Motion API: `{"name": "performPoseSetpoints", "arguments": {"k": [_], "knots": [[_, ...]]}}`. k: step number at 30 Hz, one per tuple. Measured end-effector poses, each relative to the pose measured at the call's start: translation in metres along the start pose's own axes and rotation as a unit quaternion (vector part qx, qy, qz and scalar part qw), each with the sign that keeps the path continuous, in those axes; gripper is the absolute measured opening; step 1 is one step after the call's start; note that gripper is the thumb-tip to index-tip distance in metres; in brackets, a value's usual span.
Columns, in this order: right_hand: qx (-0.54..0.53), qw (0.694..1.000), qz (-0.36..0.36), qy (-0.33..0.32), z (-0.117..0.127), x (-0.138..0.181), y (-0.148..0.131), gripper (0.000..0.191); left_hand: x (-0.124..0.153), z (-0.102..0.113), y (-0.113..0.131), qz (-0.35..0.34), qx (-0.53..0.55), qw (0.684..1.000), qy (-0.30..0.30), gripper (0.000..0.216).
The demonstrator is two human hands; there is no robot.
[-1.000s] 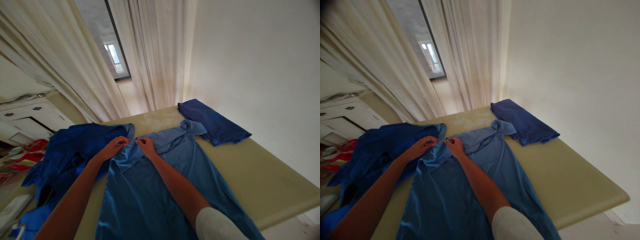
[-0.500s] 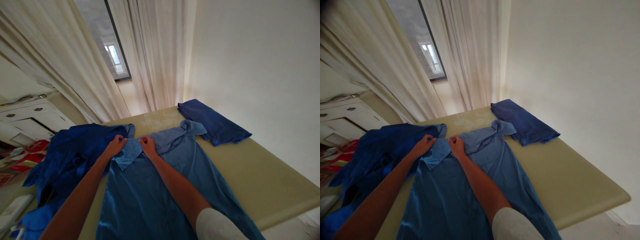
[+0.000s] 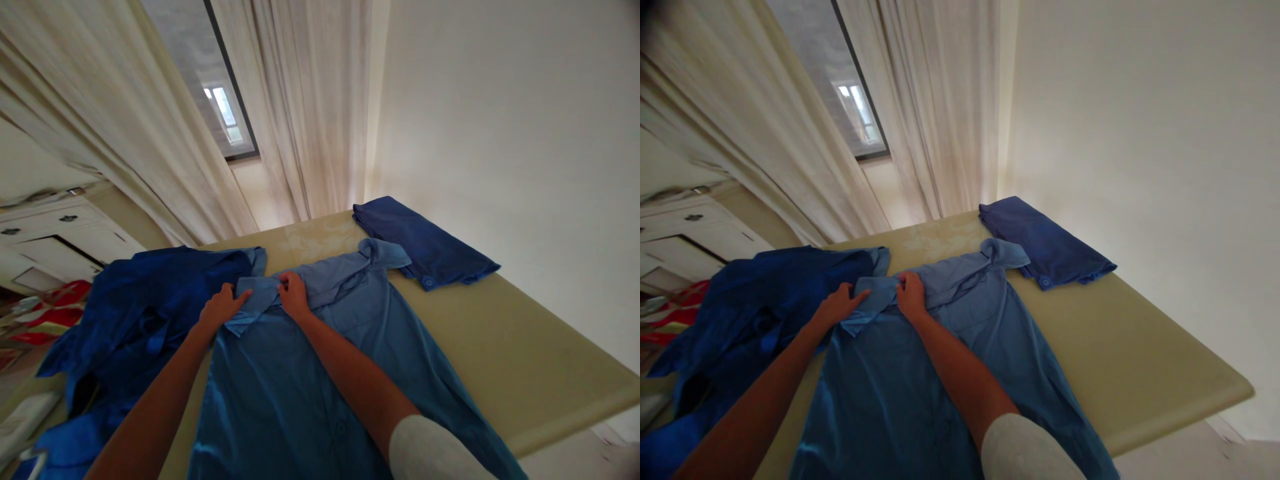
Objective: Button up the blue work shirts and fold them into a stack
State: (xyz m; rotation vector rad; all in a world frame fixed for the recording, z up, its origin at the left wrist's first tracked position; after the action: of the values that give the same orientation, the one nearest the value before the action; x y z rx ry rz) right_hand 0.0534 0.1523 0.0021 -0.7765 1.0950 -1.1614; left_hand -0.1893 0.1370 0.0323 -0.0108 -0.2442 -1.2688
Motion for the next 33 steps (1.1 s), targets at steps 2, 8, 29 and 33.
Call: {"name": "performPoseSetpoints", "arguments": {"k": [2, 8, 29, 33], "knots": [[0.009, 1.000, 0.005, -0.005, -0.001, 0.000, -0.001, 0.018, 0.007, -0.001, -0.007, -0.016, -0.023, 1.000, -0.012, 0.065], [0.013, 1.000, 0.003, -0.013, -0.001, 0.000, -0.001, 0.018, 0.021, 0.006, -0.013, -0.020, -0.005, 0.999, 0.025, 0.065], [0.169, 0.970, 0.121, -0.130, -0.018, 0.020, -0.033, 0.019, 0.077, -0.010, -0.071, 0.014, 0.168, 0.985, 0.048, 0.035], [0.166, 0.968, 0.133, -0.136, -0.018, 0.021, -0.037, 0.017, 0.061, 0.009, -0.049, 0.020, 0.131, 0.988, 0.085, 0.047]]}}
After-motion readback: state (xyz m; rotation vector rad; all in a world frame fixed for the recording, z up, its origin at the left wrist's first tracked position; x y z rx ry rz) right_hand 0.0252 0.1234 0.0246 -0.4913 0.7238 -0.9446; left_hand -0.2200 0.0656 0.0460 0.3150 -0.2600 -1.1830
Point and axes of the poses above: each hand's wrist, its own x-axis away from the middle knuckle, its own z-axis out of the back of the hand, y = z × x, the point moved 8 cm from there along -x, towards the middle knuckle, and after that the axes turned 3 degrees about -y, right-handed, at the moved point
